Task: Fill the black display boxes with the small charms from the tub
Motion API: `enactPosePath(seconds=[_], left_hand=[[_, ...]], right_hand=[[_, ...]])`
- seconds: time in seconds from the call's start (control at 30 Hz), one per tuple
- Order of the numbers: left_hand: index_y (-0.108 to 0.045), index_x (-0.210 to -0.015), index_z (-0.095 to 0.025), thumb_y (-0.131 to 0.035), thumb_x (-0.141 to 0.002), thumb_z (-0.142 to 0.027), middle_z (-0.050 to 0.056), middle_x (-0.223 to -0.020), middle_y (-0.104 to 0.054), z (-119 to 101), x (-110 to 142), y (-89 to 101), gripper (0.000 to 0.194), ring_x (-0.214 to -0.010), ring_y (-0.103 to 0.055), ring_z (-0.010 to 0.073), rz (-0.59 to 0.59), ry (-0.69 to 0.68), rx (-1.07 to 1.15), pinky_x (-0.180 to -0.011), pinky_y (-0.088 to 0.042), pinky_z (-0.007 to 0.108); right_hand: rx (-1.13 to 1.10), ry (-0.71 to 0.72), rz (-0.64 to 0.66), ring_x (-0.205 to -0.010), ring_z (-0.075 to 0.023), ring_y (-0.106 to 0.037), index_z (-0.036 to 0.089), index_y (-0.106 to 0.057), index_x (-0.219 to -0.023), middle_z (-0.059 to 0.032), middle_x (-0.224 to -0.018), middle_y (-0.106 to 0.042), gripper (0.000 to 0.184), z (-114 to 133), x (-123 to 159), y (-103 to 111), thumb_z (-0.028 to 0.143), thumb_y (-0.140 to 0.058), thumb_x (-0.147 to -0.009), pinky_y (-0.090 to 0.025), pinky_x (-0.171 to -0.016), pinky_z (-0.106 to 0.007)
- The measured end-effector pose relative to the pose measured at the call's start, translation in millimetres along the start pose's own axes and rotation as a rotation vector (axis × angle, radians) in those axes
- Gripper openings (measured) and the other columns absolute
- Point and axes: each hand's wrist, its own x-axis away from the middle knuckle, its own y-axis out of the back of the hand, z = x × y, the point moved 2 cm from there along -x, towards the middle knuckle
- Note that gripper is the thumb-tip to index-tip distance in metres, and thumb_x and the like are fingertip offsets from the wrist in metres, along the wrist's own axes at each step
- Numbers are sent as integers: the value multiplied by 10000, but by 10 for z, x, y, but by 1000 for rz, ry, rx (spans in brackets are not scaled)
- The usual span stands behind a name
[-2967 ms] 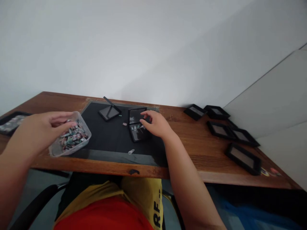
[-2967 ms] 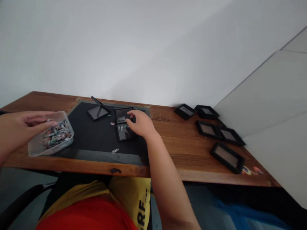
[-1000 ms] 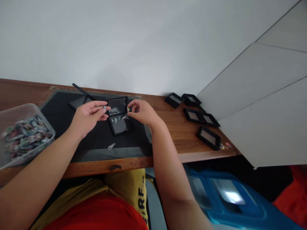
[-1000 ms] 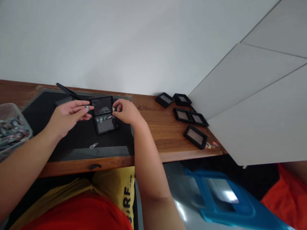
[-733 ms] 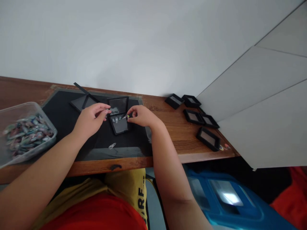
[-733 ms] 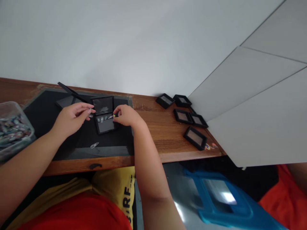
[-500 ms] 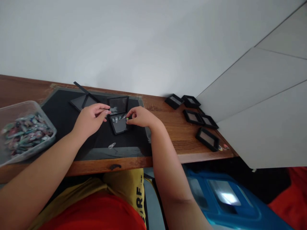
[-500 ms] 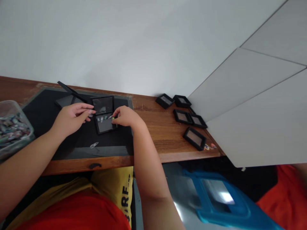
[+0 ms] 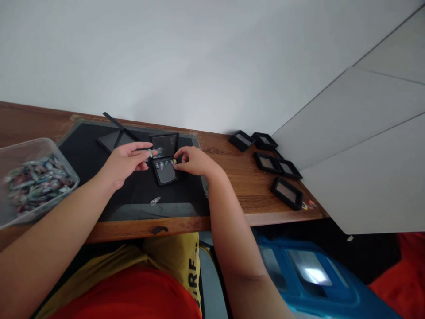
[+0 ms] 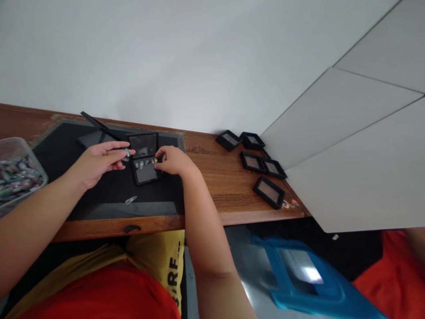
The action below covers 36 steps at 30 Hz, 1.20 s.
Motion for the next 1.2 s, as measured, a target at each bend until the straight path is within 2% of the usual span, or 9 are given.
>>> enactPosePath(seconds=[0.17,0.33,0.5,0.63,0.9,1.03,1.2], left_hand=[[-787,-1157,-151,-904,-672,-242,95,-1063,-853,-13,34,-18,507,-521,-578,49,16,8,33,-669,-620,244],[-803,-1105,-160,-981,-565,-332,76,-986,-852,-12,39,-19,594,-555,-595,65,19,8,12,-642,-590,238],[-809,-1053,-168,-1019,-457,-411,20,-776,-792,-3,34,-30,677,-650,-628,102,13,12,-24,-625,-556,217],[-800,-992,-170,-1024,-431,-422,14,-750,-767,-7,42,-45,654,-647,-604,107,12,-3,-34,-587,-513,217],[-797,-1031,-166,-996,-497,-428,28,-767,-766,32,29,-49,628,-626,-584,110,51,-40,-52,-585,-468,235],[-805,-1072,-160,-985,-527,-428,23,-744,-755,32,39,-55,633,-534,-492,78,101,-44,-85,-545,-406,237],[-811,-1098,-167,-985,-548,-435,42,-773,-770,30,51,-52,636,-538,-502,90,129,-53,-81,-554,-420,252]], right_hand=[[-21,9,-12,-636,-105,-545,145,-728,-1116,49,-726,-609,308,-12,13,25,155,-815,-821,-395,-655,-270],[-53,50,-31,-640,-106,-543,132,-732,-1109,53,-721,-602,332,-37,2,39,182,-839,-800,-386,-648,-276],[-342,340,-6,-638,-90,-490,141,-732,-1105,68,-706,-565,388,16,-33,-34,283,-870,-772,-363,-644,-262],[-463,492,-14,-632,-87,-448,161,-754,-1116,76,-693,-533,405,104,-44,-130,346,-868,-774,-350,-637,-264],[-413,492,-59,-651,-91,-463,154,-767,-1114,61,-710,-568,366,156,-64,-205,320,-844,-797,-367,-662,-276],[-389,491,-41,-661,-92,-472,157,-764,-1071,61,-707,-570,297,145,-64,-202,275,-819,-805,-372,-677,-273],[-414,471,-12,-645,-86,-458,160,-741,-1049,74,-693,-550,303,162,-38,-176,295,-832,-794,-369,-673,-269]])
